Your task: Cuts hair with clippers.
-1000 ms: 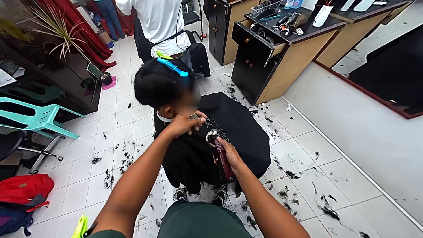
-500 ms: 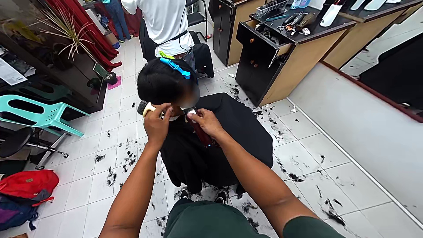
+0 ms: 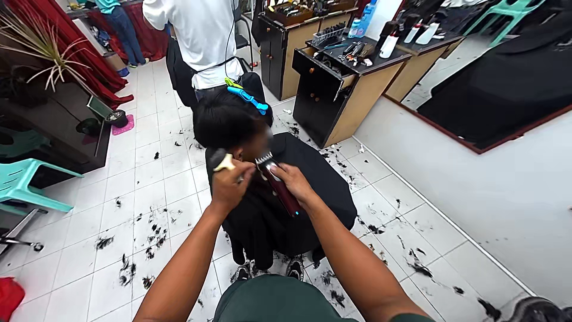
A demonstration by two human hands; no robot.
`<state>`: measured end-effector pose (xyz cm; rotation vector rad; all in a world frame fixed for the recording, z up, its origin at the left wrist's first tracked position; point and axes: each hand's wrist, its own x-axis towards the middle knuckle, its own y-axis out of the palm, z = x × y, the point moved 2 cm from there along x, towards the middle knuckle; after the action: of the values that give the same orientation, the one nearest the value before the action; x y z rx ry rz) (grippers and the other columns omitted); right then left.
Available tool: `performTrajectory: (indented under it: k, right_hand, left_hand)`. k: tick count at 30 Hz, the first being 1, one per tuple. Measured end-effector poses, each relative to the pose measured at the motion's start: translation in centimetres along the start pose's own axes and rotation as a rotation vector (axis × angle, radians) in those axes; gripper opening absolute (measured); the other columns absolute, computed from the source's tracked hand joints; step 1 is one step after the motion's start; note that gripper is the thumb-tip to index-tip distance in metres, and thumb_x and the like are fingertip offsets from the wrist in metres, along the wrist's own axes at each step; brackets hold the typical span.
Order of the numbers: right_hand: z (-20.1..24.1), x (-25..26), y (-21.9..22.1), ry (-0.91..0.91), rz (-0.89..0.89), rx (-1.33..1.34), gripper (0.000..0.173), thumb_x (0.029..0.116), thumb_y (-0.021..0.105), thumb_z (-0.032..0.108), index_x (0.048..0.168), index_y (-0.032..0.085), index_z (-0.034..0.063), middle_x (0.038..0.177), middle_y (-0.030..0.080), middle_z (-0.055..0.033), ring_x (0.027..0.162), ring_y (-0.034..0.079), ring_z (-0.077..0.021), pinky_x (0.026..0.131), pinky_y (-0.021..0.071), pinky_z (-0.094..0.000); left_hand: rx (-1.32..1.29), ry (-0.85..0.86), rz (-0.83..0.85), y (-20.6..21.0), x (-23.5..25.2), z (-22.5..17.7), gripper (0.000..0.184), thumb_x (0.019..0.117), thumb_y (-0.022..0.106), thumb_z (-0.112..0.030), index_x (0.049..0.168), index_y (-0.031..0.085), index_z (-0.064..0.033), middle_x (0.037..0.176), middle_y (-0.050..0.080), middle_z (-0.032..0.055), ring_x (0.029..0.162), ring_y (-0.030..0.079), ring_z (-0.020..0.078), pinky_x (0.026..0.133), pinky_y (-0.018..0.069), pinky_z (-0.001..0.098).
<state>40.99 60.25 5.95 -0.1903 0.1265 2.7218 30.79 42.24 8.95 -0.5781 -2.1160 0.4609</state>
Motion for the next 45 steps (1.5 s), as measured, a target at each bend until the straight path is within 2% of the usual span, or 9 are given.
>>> performTrajectory:
  k: [3, 6, 16, 20, 25, 29, 35, 39, 45]
  right_hand:
    - [-4.0, -3.6, -0.8, -0.016, -0.095, 0.459, 0.053, 0.1128, 0.018, 0.040, 0.129, 0.052, 0.0022, 0.090, 0.067, -0.0076, 0.074, 0.067, -0.0173, 0.068, 0.0598, -0.0323]
    - [-6.3, -6.6, -0.2, 0.015, -0.088, 0.606, 0.072, 0.1066, 0.009, 0.060, 0.137, 0.047, 0.0077, 0.088, 0.065, -0.0062, 0.073, 0.066, -0.0189, 0.066, 0.0593, -0.0351]
    - [-10.1, -14.9, 3.2, 0.172, -0.452, 0.496, 0.055, 0.0833, 0.067, 0.000, 0.132, 0.041, 0.0010, 0.082, 0.061, -0.0061, 0.061, 0.063, -0.0139, 0.057, 0.0586, -0.0295]
    - [-11.0, -18.4, 2.5, 0.032, -0.397, 0.282, 0.092, 0.0587, 0.085, 0.009, 0.136, 0.037, -0.0008, 0.098, 0.065, -0.0042, 0.076, 0.067, -0.0117, 0.070, 0.0601, -0.0294]
    - [-9.3, -20.6, 4.0, 0.192, -0.093, -0.053, 0.078, 0.0627, 0.085, 0.016, 0.131, 0.050, 0.0004, 0.096, 0.070, -0.0028, 0.075, 0.070, -0.0112, 0.070, 0.0613, -0.0305]
    - [-6.6, -19.1, 4.7, 0.157, 0.303, -0.460, 0.071, 0.0766, 0.084, 0.018, 0.137, 0.052, 0.0012, 0.117, 0.068, -0.0131, 0.107, 0.067, -0.0177, 0.097, 0.0542, -0.0375]
    - [-3.9, -21.3, 5.4, 0.240, 0.378, -1.306, 0.048, 0.0879, 0.073, 0.018, 0.133, 0.058, 0.0102, 0.121, 0.068, -0.0167, 0.109, 0.067, -0.0373, 0.090, 0.0517, -0.0595]
    - [-7.1, -24.6, 4.2, 0.152, 0.163, -0.521, 0.067, 0.0776, 0.083, 0.017, 0.137, 0.057, -0.0004, 0.118, 0.069, -0.0167, 0.109, 0.067, -0.0242, 0.099, 0.0532, -0.0428]
    - [-8.7, -27.1, 8.0, 0.131, 0.316, 0.346, 0.057, 0.0747, 0.074, 0.002, 0.128, 0.052, 0.0011, 0.091, 0.076, -0.0053, 0.069, 0.071, -0.0128, 0.062, 0.0596, -0.0272]
  left_hand:
    - [-0.415, -0.213, 0.499, 0.2, 2.8, -2.2, 0.017, 0.0984, 0.068, -0.015, 0.107, 0.075, -0.0022, 0.082, 0.073, 0.0014, 0.064, 0.064, 0.0037, 0.060, 0.0547, 0.0222]
    - [-0.624, -0.272, 0.302, 1.8, 4.7, -1.9, 0.015, 0.1019, 0.062, -0.012, 0.108, 0.072, -0.0018, 0.078, 0.069, 0.0016, 0.054, 0.057, 0.0023, 0.048, 0.0468, 0.0177]
    - [-0.893, -0.596, 0.653, 3.4, 2.0, -0.6, 0.017, 0.1067, 0.051, -0.014, 0.116, 0.062, -0.0046, 0.087, 0.065, 0.0025, 0.066, 0.062, 0.0082, 0.054, 0.0507, 0.0223]
    - [-0.921, -0.627, 0.905, 2.7, -4.2, -1.5, 0.025, 0.1076, 0.045, -0.021, 0.104, 0.064, -0.0058, 0.078, 0.065, -0.0040, 0.063, 0.061, 0.0047, 0.054, 0.0517, 0.0215]
    - [-0.943, -0.835, 1.137, 1.8, -13.3, -2.6, 0.048, 0.1113, 0.028, -0.043, 0.107, 0.062, -0.0099, 0.078, 0.064, -0.0058, 0.064, 0.060, 0.0046, 0.056, 0.0493, 0.0224]
    - [-1.298, -1.008, 1.001, -0.2, -17.5, -2.7, 0.025, 0.1048, 0.042, -0.038, 0.107, 0.061, -0.0211, 0.081, 0.069, -0.0073, 0.066, 0.064, 0.0026, 0.056, 0.0515, 0.0181]
    - [-1.295, -1.246, 0.264, -3.4, -20.7, -4.9, 0.016, 0.0964, 0.056, -0.009, 0.111, 0.063, -0.0092, 0.087, 0.072, 0.0046, 0.066, 0.067, 0.0095, 0.056, 0.0546, 0.0234]
    - [-1.597, -1.213, -0.282, -3.8, -20.2, -9.7, 0.017, 0.0999, 0.049, -0.011, 0.114, 0.057, -0.0065, 0.091, 0.071, 0.0123, 0.080, 0.073, 0.0229, 0.076, 0.0640, 0.0410]
    - [-1.229, -1.127, -0.385, -1.6, -20.6, -14.5, 0.021, 0.1087, 0.041, -0.011, 0.120, 0.056, -0.0039, 0.094, 0.072, 0.0066, 0.082, 0.072, 0.0127, 0.075, 0.0613, 0.0281]
